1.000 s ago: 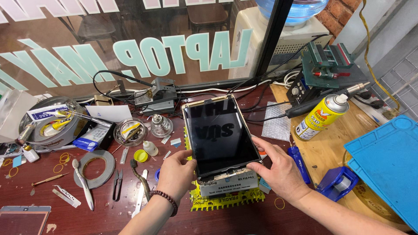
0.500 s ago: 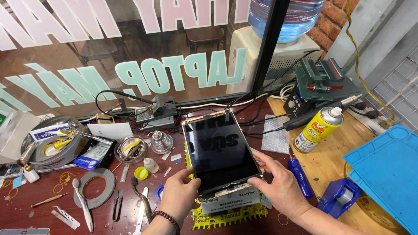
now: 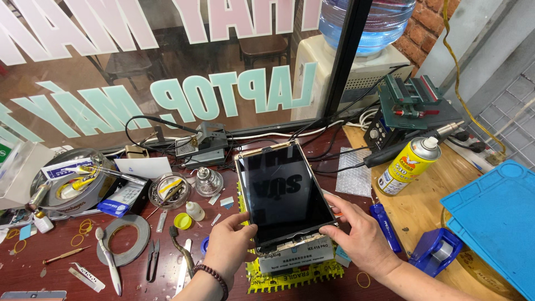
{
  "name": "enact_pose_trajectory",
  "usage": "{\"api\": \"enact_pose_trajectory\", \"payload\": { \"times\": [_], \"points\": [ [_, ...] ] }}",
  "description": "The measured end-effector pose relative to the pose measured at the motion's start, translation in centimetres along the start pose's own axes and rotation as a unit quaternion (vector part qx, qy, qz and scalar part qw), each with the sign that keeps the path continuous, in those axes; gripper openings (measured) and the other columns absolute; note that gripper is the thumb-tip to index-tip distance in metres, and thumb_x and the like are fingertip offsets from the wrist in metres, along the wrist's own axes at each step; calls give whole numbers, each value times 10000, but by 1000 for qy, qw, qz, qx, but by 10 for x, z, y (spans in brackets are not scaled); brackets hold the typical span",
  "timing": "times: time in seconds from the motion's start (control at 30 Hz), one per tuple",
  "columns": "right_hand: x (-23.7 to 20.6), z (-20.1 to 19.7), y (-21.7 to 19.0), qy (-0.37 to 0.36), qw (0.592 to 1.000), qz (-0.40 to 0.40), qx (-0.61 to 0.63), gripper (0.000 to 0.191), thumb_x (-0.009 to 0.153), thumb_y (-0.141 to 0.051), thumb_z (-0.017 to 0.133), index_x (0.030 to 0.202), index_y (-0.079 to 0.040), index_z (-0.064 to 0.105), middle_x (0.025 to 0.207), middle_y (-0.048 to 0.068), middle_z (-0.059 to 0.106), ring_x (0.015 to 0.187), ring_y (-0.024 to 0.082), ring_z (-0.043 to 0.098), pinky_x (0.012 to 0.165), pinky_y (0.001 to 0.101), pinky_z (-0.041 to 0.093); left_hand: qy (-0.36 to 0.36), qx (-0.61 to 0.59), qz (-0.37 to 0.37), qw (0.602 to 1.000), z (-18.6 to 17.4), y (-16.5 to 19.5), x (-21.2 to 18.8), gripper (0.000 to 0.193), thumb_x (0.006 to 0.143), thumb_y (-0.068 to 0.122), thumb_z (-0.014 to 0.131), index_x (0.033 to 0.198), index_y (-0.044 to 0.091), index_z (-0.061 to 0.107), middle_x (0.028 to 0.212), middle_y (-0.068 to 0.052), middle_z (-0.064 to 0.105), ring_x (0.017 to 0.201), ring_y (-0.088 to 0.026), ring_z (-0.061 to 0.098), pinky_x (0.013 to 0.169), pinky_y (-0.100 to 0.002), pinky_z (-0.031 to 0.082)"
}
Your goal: The person holds a tablet, plugs in a charging cable and powers the screen on and off to test it. They then set the tablet on a repair stand, pry the display assembly away from the body, lift the detached screen off, and set it aside, exposing the battery and internal components.
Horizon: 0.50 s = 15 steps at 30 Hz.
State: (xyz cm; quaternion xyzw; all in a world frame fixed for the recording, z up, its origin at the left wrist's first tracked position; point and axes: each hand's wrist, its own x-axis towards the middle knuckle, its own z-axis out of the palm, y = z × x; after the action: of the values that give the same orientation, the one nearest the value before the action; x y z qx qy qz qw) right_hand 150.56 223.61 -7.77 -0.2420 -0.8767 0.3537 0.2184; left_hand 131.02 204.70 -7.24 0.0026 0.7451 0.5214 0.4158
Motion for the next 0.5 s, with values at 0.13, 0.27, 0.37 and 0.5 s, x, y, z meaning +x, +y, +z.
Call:
{"api": "enact_pose_trajectory", "payload": {
  "times": [0.13,0.27,0.37,0.5],
  "points": [
    [0,-4,1,-2,998,-40,-57,704,767,-253,825,1406,-152,549,1000,105,723,939,235,723,823,357,590,-9,-5,1,1000,-1,0,-2,500,922,100,644,1420,76,603,936,-61,707,749,-145,648,594,-309,581],
    [-3,-3,3,11,994,-67,-83,632,784,-272,818,1352,-132,580,975,99,725,916,244,722,790,360,588,0,8,5,1000,3,-3,-2,523,922,94,641,1440,94,569,941,-60,693,742,-143,650,600,-312,585],
    [-4,-2,4,11,997,-45,-69,627,777,-264,824,1346,-140,591,982,93,734,913,233,731,786,352,595,2,4,4,1000,4,-2,-2,529,919,89,651,1441,94,571,951,-57,697,748,-146,638,615,-320,585],
    [-3,0,5,4,999,-11,-30,678,745,-234,838,1370,-162,585,1059,80,753,936,211,741,806,338,600,-10,-19,0,1000,2,-2,-3,501,915,99,641,1415,87,607,1001,-47,709,791,-147,640,658,-335,612]
  ]
}}
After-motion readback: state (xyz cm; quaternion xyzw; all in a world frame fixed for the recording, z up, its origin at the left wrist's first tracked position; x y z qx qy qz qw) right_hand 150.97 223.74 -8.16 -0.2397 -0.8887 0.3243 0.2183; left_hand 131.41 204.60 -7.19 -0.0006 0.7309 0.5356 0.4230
